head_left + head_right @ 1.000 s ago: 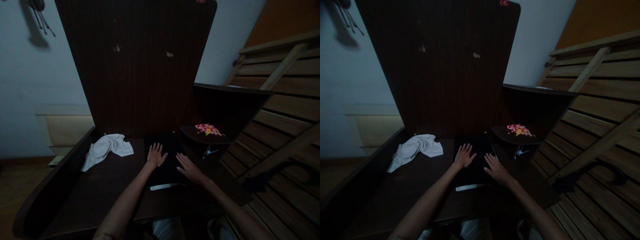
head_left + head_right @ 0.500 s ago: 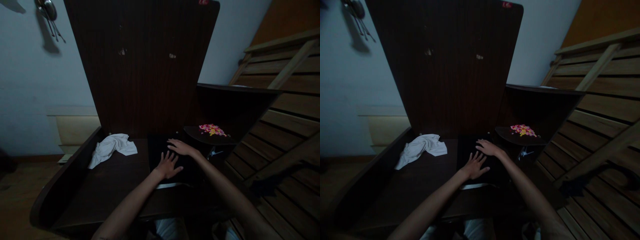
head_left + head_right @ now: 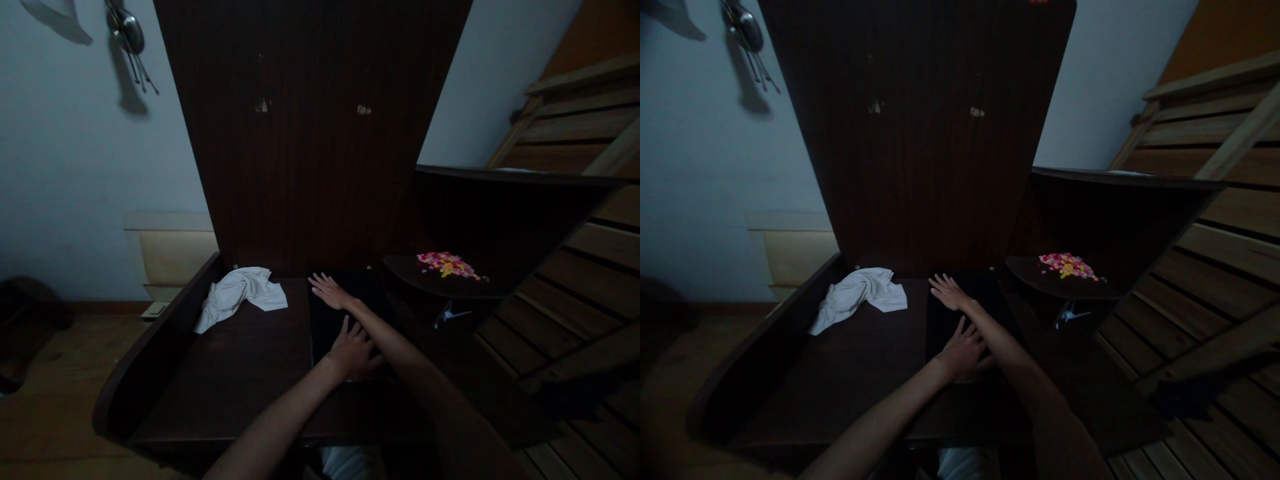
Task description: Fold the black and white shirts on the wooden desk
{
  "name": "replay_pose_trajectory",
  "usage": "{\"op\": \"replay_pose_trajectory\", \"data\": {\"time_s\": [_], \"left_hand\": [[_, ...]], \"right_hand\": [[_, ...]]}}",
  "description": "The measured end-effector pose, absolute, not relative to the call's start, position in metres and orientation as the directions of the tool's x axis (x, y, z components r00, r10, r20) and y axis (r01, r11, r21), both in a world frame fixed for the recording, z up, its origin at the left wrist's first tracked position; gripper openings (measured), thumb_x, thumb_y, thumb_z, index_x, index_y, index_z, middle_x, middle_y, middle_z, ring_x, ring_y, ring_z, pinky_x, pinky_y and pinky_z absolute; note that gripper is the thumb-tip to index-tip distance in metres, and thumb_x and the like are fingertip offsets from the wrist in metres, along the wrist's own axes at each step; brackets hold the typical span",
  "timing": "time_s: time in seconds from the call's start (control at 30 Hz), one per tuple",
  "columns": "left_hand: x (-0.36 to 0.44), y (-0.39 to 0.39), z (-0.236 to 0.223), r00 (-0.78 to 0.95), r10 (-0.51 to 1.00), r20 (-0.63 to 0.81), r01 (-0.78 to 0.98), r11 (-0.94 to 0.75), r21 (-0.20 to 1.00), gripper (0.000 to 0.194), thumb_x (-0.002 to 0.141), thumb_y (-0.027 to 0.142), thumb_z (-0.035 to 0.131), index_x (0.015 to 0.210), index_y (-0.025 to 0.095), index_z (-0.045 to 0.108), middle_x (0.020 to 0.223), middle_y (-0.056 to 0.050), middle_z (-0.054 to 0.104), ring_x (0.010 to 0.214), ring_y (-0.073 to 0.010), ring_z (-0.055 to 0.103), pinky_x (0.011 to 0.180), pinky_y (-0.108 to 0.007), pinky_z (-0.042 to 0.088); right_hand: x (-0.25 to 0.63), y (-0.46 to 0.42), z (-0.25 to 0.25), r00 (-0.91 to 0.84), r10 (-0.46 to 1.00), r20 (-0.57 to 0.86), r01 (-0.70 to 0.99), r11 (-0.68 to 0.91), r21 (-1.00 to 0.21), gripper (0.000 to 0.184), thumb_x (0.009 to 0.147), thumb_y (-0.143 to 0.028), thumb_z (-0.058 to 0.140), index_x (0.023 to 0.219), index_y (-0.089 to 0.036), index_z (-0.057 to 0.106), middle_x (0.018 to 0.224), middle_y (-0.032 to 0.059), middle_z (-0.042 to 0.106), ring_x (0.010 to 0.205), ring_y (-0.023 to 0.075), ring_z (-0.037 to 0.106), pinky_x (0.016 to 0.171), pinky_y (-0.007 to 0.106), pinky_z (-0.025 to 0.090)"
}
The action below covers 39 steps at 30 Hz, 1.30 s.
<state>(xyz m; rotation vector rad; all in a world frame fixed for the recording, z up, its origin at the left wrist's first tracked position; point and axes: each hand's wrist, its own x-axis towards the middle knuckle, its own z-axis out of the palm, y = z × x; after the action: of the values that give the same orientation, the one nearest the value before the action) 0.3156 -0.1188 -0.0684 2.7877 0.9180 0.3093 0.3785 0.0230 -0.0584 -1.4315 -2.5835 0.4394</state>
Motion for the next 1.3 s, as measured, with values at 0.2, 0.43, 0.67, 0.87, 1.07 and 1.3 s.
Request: {"op": "replay_pose_trajectory", "data": {"time_s": [0.2,0.43,0.67,0.87,1.07,1.3], "left_hand": [[0.284,-0.107,-0.062,0.679,0.724,0.123,0.677,-0.682,0.278,0.063,0.098,0.053,0.02,0.147,0.018,0.04,0.154,-0.011,0.036,0.146,-0.0294,0.024,0.117,-0.052,0.019],[0.274,-0.111,-0.075,0.646,0.739,0.189,0.699,-0.673,0.242,0.066,0.097,0.057,0.023,0.149,0.019,0.036,0.157,-0.009,0.032,0.147,-0.0277,0.02,0.119,-0.048,0.015],[0.25,-0.095,-0.062,0.677,0.707,0.204,0.629,-0.7,0.338,0.059,0.099,0.052,0.025,0.139,0.016,0.05,0.149,-0.01,0.045,0.144,-0.022,0.029,0.118,-0.038,0.023],[0.176,-0.047,-0.056,0.384,0.869,0.313,0.813,-0.478,0.331,0.053,0.097,0.04,0.035,0.143,0.015,0.043,0.148,-0.013,0.046,0.144,-0.0228,0.03,0.117,-0.04,0.027],[0.086,-0.019,-0.072,-0.138,0.958,0.252,0.986,0.109,0.126,0.068,0.089,0.033,0.045,0.149,0.004,0.028,0.157,-0.023,0.025,0.145,-0.0427,0.016,0.112,-0.061,0.018],[0.057,-0.026,-0.078,-0.091,0.942,0.323,0.996,0.081,0.044,0.045,0.094,0.03,0.033,0.126,0.009,0.056,0.134,-0.023,0.054,0.126,-0.038,0.045,0.1,-0.053,0.035]], "right_hand": [[0.445,0.019,-0.064,-0.311,0.949,0.054,0.91,0.313,-0.272,0.067,0.099,-0.057,0.015,0.153,-0.02,0.026,0.161,0.0081,0.014,0.149,0.0283,0.003,0.118,0.051,0.007],[0.472,0.019,-0.075,-0.225,0.974,-0.031,0.949,0.211,-0.234,0.059,0.101,-0.048,0.016,0.151,-0.021,0.031,0.159,0.0092,0.023,0.148,0.0252,0.014,0.118,0.049,0.011],[0.446,-0.008,-0.065,-0.267,0.964,0.006,0.928,0.259,-0.266,0.068,0.098,-0.057,0.021,0.152,-0.016,0.03,0.159,0.0131,0.02,0.148,0.0311,0.01,0.117,0.052,0.014],[0.417,-0.065,-0.076,-0.468,0.879,0.09,0.838,0.474,-0.271,0.069,0.096,-0.063,0.02,0.151,-0.022,0.032,0.16,0.0081,0.02,0.149,0.0294,0.009,0.119,0.052,0.011],[0.413,-0.08,-0.075,-0.473,0.876,0.092,0.845,0.481,-0.235,0.068,0.097,-0.062,0.018,0.151,-0.023,0.031,0.159,0.006,0.023,0.149,0.0263,0.013,0.12,0.049,0.009],[0.412,-0.078,-0.077,-0.467,0.878,0.099,0.843,0.477,-0.248,0.067,0.097,-0.061,0.02,0.151,-0.023,0.032,0.159,0.0057,0.024,0.148,0.0267,0.013,0.12,0.05,0.008]]}}
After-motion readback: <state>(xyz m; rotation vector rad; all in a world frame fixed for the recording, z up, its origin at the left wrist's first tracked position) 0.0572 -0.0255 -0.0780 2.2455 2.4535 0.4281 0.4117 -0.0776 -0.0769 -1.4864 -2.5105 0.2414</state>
